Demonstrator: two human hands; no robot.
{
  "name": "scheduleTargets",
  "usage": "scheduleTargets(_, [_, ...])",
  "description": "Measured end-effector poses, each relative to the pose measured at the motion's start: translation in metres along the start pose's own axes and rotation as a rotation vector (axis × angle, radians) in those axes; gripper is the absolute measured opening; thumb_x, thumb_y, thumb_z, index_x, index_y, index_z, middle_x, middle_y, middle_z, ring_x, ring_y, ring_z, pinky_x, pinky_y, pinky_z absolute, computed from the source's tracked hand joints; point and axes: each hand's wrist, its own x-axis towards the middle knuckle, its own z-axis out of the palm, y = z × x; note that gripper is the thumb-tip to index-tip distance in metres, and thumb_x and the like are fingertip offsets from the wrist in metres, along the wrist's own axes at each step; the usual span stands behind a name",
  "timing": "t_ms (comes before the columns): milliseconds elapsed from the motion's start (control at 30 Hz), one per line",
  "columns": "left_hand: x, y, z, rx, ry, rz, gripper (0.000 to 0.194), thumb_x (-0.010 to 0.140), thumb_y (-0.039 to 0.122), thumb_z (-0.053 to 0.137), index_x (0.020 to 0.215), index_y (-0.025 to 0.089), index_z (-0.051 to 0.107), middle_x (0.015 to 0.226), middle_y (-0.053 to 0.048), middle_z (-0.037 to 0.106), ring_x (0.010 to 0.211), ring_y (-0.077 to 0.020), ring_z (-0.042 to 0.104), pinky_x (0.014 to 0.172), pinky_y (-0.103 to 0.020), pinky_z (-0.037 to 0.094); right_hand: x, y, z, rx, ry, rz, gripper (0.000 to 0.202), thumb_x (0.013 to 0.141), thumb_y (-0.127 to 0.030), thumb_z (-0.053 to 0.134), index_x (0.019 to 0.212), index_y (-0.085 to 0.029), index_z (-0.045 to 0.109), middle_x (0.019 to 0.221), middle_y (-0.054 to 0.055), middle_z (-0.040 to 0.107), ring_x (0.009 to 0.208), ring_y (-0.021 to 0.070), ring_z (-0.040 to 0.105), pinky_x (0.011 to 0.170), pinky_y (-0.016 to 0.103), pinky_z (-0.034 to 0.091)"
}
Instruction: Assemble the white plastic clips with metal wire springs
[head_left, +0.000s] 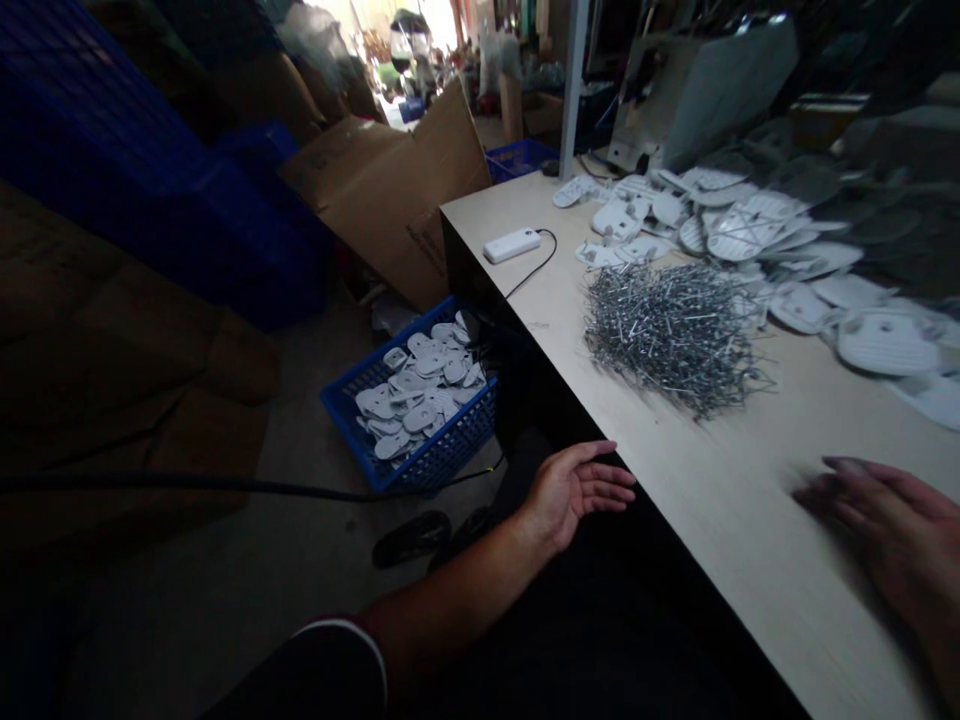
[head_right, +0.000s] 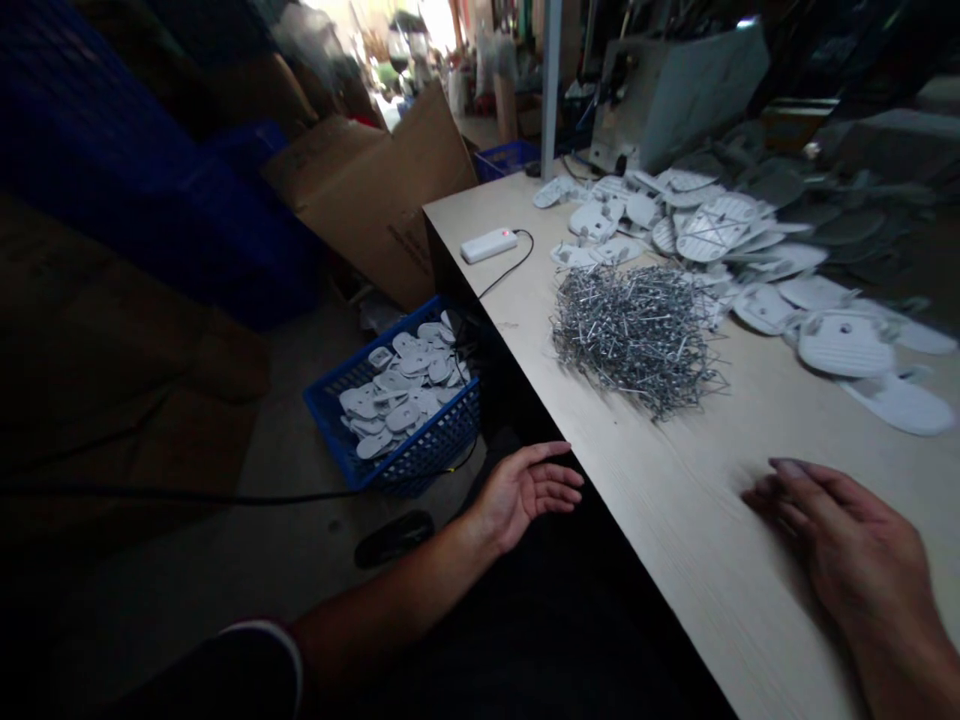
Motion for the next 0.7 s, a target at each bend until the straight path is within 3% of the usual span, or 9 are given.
scheduleTargets(100, [-0.005,-0.004,-0.002,0.059,-0.005,0.031,0.047,0.093,0.037,0.065,0.128,0.006,0.070,0.088,-0.014,0.081,0.072,-0.0218,0.078,0.066,-0.029,0.061,0.009,-0.007,0.005,-0.005,-0.051,0.077,0.052,0.045,-0.040,0.097,0.089,-0.017,0.079,0.082,0.009,0.075,0.071,0.0214,0.073,0.063,0.025,0.065])
scheduleTargets(167, [-0.008,-0.006,-0.005,0.103,-0.005,0.034,0.048,0.092,0.038,0.067,0.128,0.007,0.069,0.087,-0.014,0.080,0.072,-0.0215,0.078,0.066,-0.028,0.061,0.016,-0.011,0.008,-0.064,-0.103,0.036,0.057,0.050,-0.047,0.098,0.093,-0.017,0.078,0.082,0.009,0.075,0.071,0.0222,0.073,0.063,0.028,0.066])
scheduleTargets(300, [-0.013,-0.005,-0.014,0.180,0.011,0.031,0.051,0.090,0.038,0.071,0.129,0.006,0.068,0.088,-0.014,0.080,0.071,-0.0208,0.077,0.066,-0.028,0.060,0.030,-0.015,0.016,-0.273,-0.210,-0.250,0.060,0.065,-0.061,0.091,0.105,-0.018,0.077,0.088,0.008,0.076,0.075,0.0228,0.072,0.069,0.034,0.064])
scheduleTargets(400, [-0.015,-0.004,-0.021,0.226,0.044,0.032,0.054,0.088,0.039,0.073,0.130,0.006,0.068,0.088,-0.013,0.080,0.071,-0.0204,0.076,0.066,-0.028,0.059,0.039,-0.020,0.027,-0.468,-0.221,-0.495,0.054,0.076,-0.061,0.084,0.109,-0.020,0.077,0.091,0.008,0.076,0.083,0.0246,0.071,0.076,0.037,0.060])
scheduleTargets(467, [-0.015,-0.004,-0.025,0.251,0.061,0.034,0.056,0.087,0.040,0.074,0.131,0.006,0.067,0.088,-0.013,0.080,0.071,-0.0205,0.076,0.066,-0.028,0.059,0.047,-0.024,0.035,-0.483,-0.207,-0.539,0.051,0.077,-0.058,0.085,0.110,-0.020,0.077,0.092,0.008,0.076,0.083,0.0241,0.070,0.075,0.035,0.059])
scheduleTargets(567, [-0.017,-0.005,-0.028,0.274,0.078,0.033,0.058,0.085,0.041,0.076,0.130,0.007,0.067,0.086,-0.011,0.079,0.071,-0.0204,0.076,0.066,-0.028,0.059,0.060,-0.030,0.048,-0.275,-0.194,-0.301,0.047,0.075,-0.049,0.090,0.107,-0.018,0.076,0.091,0.007,0.074,0.074,0.0201,0.066,0.064,0.030,0.057])
scheduleTargets(633, [-0.017,-0.007,-0.030,0.287,0.081,0.024,0.059,0.085,0.042,0.077,0.131,0.007,0.067,0.086,-0.011,0.079,0.071,-0.0205,0.076,0.066,-0.029,0.059,0.067,-0.034,0.056,-0.133,-0.199,-0.112,0.037,0.079,-0.043,0.089,0.100,-0.017,0.074,0.088,0.008,0.073,0.067,0.0177,0.064,0.058,0.028,0.057])
scheduleTargets(700, [-0.017,-0.009,-0.031,0.302,0.077,0.013,0.060,0.085,0.044,0.077,0.132,0.008,0.067,0.086,-0.011,0.079,0.072,-0.0206,0.076,0.066,-0.029,0.058,0.072,-0.038,0.064,-0.076,-0.215,-0.027,0.026,0.086,-0.038,0.085,0.092,-0.016,0.072,0.084,0.009,0.072,0.062,0.0165,0.063,0.054,0.028,0.058])
